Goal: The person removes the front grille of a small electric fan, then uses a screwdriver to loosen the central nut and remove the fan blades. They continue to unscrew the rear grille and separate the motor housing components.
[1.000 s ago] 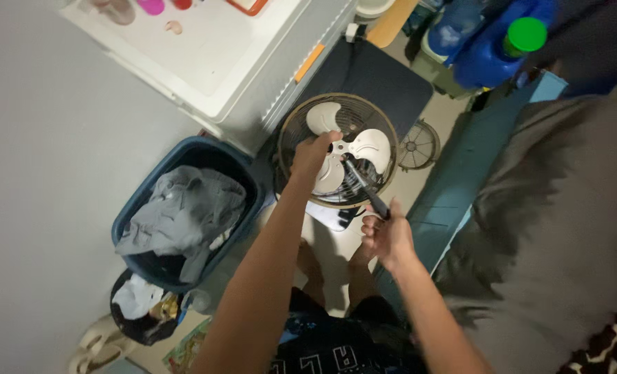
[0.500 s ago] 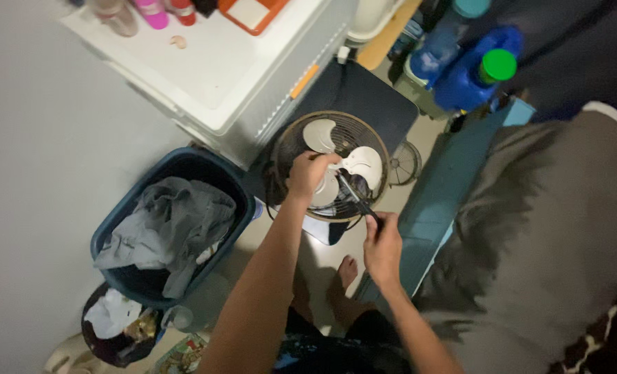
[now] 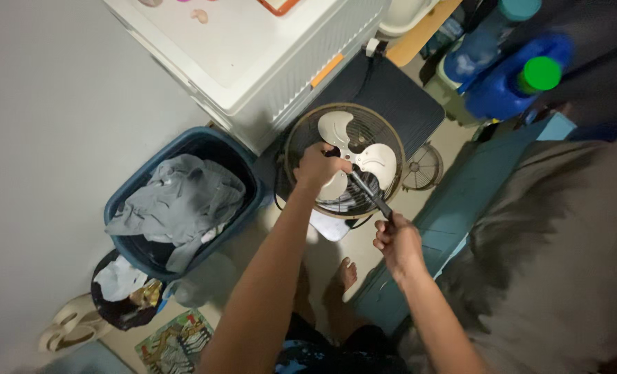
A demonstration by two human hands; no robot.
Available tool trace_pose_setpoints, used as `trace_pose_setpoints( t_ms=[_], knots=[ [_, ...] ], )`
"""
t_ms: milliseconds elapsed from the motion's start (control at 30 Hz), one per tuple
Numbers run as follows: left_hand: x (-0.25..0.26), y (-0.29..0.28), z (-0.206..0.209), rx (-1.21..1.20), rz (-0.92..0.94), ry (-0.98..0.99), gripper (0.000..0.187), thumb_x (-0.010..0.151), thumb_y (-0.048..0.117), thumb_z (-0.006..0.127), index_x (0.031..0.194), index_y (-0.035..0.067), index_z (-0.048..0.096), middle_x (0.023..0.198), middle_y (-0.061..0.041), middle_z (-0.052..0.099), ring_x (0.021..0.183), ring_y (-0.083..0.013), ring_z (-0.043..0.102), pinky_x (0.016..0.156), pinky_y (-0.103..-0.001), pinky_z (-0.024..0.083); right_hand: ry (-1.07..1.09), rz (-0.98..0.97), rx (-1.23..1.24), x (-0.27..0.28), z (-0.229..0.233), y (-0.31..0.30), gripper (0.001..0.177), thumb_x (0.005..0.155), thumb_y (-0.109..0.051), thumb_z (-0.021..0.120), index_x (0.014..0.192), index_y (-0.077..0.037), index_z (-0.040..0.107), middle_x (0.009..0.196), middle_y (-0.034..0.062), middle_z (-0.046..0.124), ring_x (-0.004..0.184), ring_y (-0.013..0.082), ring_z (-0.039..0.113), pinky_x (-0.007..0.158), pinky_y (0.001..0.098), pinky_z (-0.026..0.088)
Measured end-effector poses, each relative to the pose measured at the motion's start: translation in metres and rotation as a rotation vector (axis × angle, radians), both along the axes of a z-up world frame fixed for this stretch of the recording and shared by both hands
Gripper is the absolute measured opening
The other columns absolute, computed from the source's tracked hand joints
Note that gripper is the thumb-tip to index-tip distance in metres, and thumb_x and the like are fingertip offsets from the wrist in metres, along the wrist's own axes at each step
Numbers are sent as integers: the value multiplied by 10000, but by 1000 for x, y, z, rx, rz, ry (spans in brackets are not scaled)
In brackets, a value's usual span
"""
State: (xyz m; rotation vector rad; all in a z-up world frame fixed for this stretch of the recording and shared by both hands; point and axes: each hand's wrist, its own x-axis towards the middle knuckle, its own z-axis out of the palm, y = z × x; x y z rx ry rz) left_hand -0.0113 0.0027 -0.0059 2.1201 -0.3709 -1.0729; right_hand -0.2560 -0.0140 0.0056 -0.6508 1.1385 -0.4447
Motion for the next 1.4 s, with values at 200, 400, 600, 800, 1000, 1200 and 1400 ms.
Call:
trace_pose_setpoints(
  t_ms=[200,400,600,800,1000,1200,1400],
  knots=[
    [2,-2,-1,-94,27,94,744,484,215,880,1188,18,738,1188,-165,770,1101,-306,736,998,-408,538,126,-33,-291,4,-3,19,268,1031,-276,522,1156,-44,470,828,4,552,665,104,470,588,293,451],
    [-2,1,11,-169,45,64,678,500,149,887,1147,9,738,1131,-131,761,1059,-299,724,940,-409,548,315,220,-877,-4,2,38,303,1034,-222,666,1186,-23,496,951,95,688,780,145,605,688,305,511],
    [-7,-4,0,-132,83,75,560,536,120,875,1077,7,785,1057,-118,801,981,-259,747,910,-378,528,354,294,-1164,-10,-8,31,341,1003,-160,665,1231,-30,448,1016,123,657,888,138,637,764,315,516],
    [-3,-1,-9,-279,45,65,528,565,125,866,1067,-2,762,1036,-120,799,929,-253,749,858,-374,565,51,191,-319,-4,-7,10,294,1091,-231,466,1350,-105,404,859,22,515,684,78,449,602,264,411],
    [-7,-6,11,-138,84,92,601,559,166,886,1141,72,763,1093,-95,778,1000,-246,718,931,-394,514,388,323,-816,4,10,19,319,1095,-217,481,1339,-30,399,862,133,633,756,191,611,713,359,510],
    [-7,-3,24,21,12,-50,709,553,334,920,1212,141,742,1166,-87,752,1126,-281,690,1058,-435,410,566,269,-1160,17,20,39,328,1012,-79,613,1285,15,457,1096,266,621,949,405,643,819,453,519],
    [-4,-1,17,-31,-22,-74,727,513,393,897,1171,128,741,1155,-89,768,1127,-283,716,1040,-444,463,637,269,-1107,29,20,53,318,970,-10,600,1257,38,471,1099,281,568,945,420,613,806,482,491]
  ],
)
